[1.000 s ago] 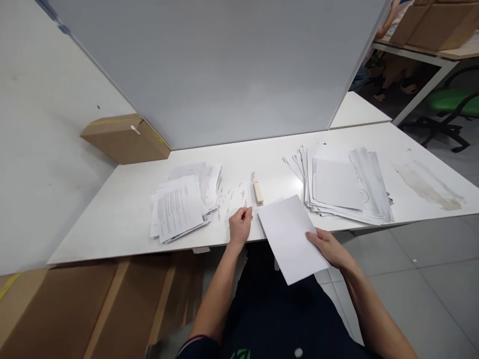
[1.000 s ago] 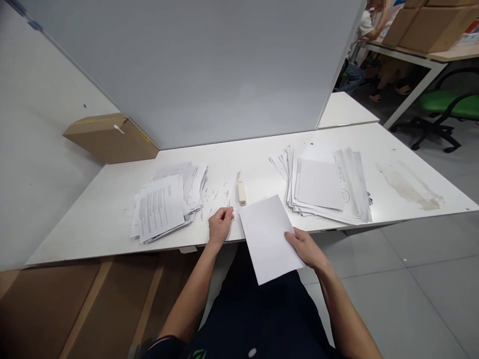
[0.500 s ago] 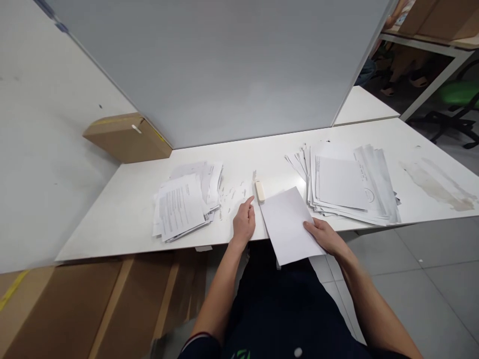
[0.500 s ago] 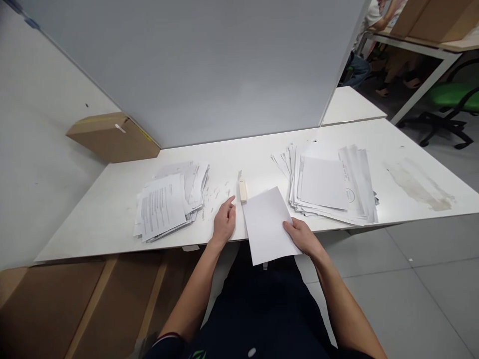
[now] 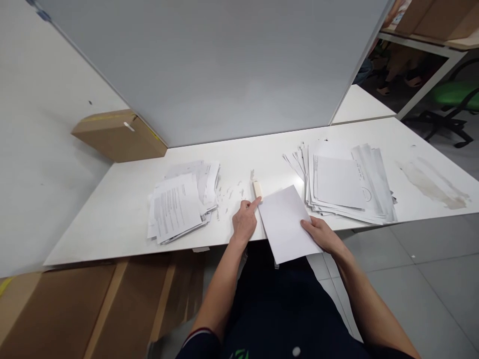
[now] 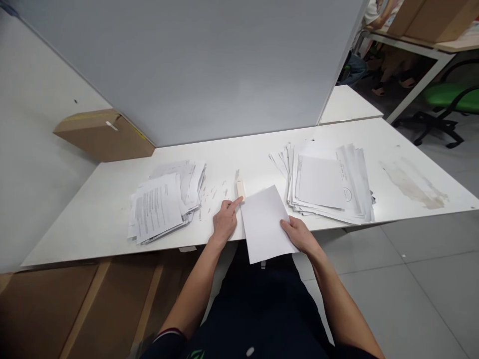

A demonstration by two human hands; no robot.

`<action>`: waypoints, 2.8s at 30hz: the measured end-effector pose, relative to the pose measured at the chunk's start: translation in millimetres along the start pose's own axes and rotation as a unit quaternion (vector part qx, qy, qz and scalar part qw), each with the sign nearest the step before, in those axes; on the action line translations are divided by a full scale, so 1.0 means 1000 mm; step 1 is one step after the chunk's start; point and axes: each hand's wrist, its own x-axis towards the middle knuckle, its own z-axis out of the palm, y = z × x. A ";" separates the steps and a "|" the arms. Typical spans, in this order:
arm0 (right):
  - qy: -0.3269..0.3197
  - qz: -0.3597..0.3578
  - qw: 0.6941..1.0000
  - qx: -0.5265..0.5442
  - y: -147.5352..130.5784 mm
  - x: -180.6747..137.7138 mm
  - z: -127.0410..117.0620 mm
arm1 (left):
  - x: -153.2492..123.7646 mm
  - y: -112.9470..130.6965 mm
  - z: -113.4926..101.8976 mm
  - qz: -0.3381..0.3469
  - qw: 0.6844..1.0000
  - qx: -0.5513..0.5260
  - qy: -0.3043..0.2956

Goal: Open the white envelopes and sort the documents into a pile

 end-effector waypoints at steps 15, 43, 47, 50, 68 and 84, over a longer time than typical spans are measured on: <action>0.337 0.048 0.929 -0.143 -0.041 0.011 -0.129 | -0.005 -0.002 0.003 0.021 0.991 -0.096 0.091; 0.037 -0.261 0.947 -0.182 -0.019 0.027 0.072 | -0.054 -0.114 -0.064 -0.175 0.948 0.100 0.247; 0.046 -0.268 0.945 -0.182 -0.017 0.028 0.074 | -0.055 -0.123 -0.079 -0.153 0.952 0.063 0.256; 0.055 -0.278 0.942 -0.179 -0.016 0.030 0.076 | -0.053 -0.115 -0.098 -0.196 0.927 0.027 0.320; -0.083 -0.078 0.912 0.393 -0.021 0.008 0.113 | -0.093 0.001 -0.093 -0.252 0.693 -0.618 0.273; -0.157 -0.114 0.974 0.119 -0.023 -0.008 0.089 | -0.117 -0.030 -0.057 -0.303 0.906 -0.254 0.150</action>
